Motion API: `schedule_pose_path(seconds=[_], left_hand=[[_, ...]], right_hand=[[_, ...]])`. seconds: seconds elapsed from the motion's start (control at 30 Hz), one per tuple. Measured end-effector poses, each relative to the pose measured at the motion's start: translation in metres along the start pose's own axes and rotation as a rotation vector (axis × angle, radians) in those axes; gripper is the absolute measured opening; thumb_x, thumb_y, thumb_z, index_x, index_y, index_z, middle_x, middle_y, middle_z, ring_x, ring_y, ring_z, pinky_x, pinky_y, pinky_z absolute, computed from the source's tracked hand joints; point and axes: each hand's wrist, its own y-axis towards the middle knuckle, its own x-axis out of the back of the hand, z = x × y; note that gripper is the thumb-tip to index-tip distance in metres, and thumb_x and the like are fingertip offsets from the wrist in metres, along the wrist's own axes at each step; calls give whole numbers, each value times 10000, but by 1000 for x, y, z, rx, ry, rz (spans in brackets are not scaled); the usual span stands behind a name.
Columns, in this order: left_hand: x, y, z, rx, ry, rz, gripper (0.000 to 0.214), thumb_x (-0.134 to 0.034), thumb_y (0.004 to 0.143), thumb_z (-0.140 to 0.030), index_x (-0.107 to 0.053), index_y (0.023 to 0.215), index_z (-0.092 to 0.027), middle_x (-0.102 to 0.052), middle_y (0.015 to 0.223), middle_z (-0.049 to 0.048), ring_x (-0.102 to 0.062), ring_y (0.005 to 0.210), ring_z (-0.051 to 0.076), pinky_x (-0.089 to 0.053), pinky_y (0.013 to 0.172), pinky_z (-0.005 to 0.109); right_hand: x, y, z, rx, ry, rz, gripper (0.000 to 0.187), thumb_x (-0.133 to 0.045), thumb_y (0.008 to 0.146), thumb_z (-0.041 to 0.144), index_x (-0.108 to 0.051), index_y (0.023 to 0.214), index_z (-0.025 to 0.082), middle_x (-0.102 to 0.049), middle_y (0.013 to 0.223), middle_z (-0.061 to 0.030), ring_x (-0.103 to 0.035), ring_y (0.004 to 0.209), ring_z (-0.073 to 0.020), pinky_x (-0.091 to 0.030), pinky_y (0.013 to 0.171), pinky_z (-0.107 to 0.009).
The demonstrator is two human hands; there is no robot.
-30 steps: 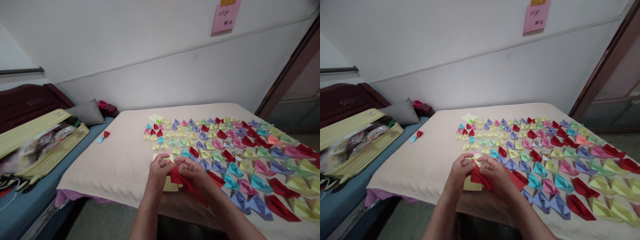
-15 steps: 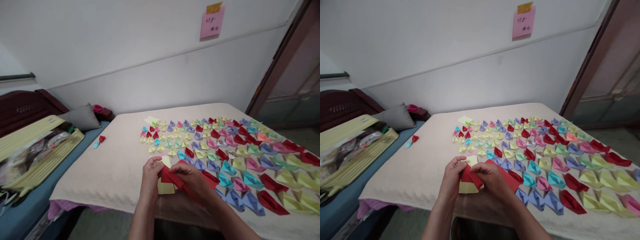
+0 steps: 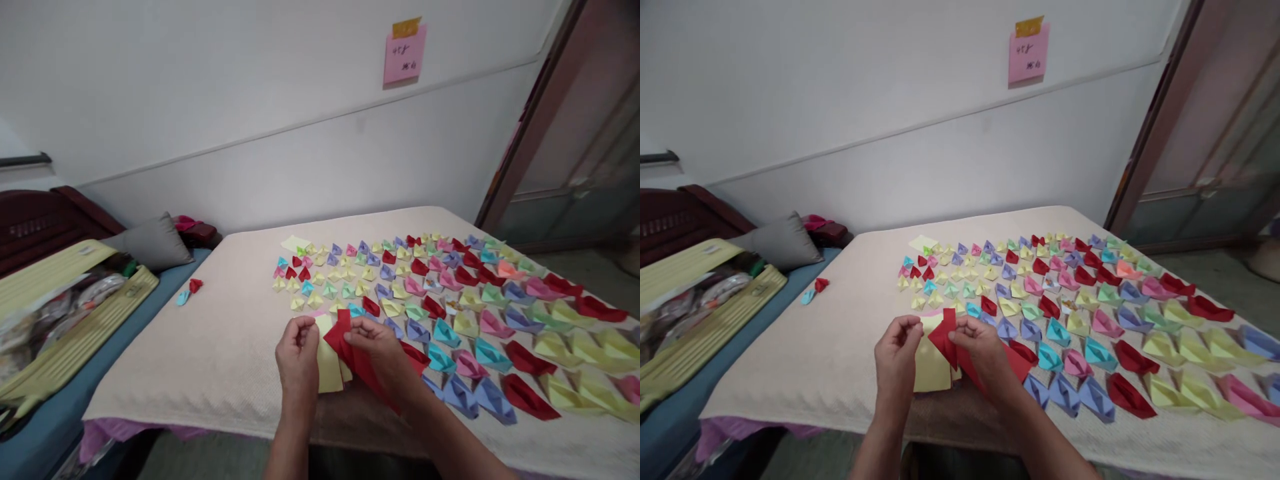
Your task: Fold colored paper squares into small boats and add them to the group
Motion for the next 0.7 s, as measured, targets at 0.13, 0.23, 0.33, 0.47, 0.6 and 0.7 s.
schedule_pose_path(seconds=[0.13, 0.23, 0.33, 0.47, 0.6, 0.7], left_hand=[[-4, -7, -4, -231, 113, -12, 60, -595, 721, -158, -625, 711, -209, -595, 744, 13, -543, 721, 155, -411, 681, 242], [-6, -10, -3, -321, 183, 26, 115, -559, 746, -129, -609, 686, -214, -604, 802, 29, -556, 802, 171, -417, 732, 258], [-7, -9, 1, -321, 226, 22, 106, -549, 753, -135, -607, 708, -211, -606, 873, 37, -558, 863, 177, -421, 755, 270], [-6, -5, 7, -263, 218, 12, 93, -542, 743, -136, -607, 758, -200, -594, 945, 36, -557, 864, 162, -429, 741, 261], [-7, -4, 10, -207, 177, 21, 119, -538, 736, -133, -607, 806, -201, -590, 908, 16, -553, 778, 131, -427, 698, 234], [-8, -5, 10, -169, 164, 18, 93, -541, 736, -146, -600, 786, -198, -583, 885, 5, -536, 718, 114, -415, 662, 221]], right_hand=[[-3, 1, 0, 21, -69, -35, 107, -699, 647, 171, -639, 732, 199, -578, 605, 31, -499, 549, -127, -403, 553, -261], [-6, -1, -1, 41, -171, -48, 98, -665, 656, 155, -631, 737, 198, -570, 595, 35, -494, 543, -123, -395, 533, -250], [-8, -3, -2, 55, -294, -40, 112, -615, 672, 146, -629, 772, 196, -578, 591, 33, -510, 556, -130, -404, 532, -246], [-10, -5, -5, 102, -432, 4, 147, -553, 688, 138, -629, 805, 185, -609, 627, 17, -542, 587, -143, -425, 553, -251], [-10, -5, -9, 172, -544, -26, 151, -534, 688, 131, -632, 787, 192, -616, 622, 17, -552, 583, -144, -429, 552, -244], [-10, -5, -11, 216, -578, -21, 148, -536, 698, 134, -638, 788, 192, -633, 639, 10, -568, 601, -149, -437, 566, -245]])
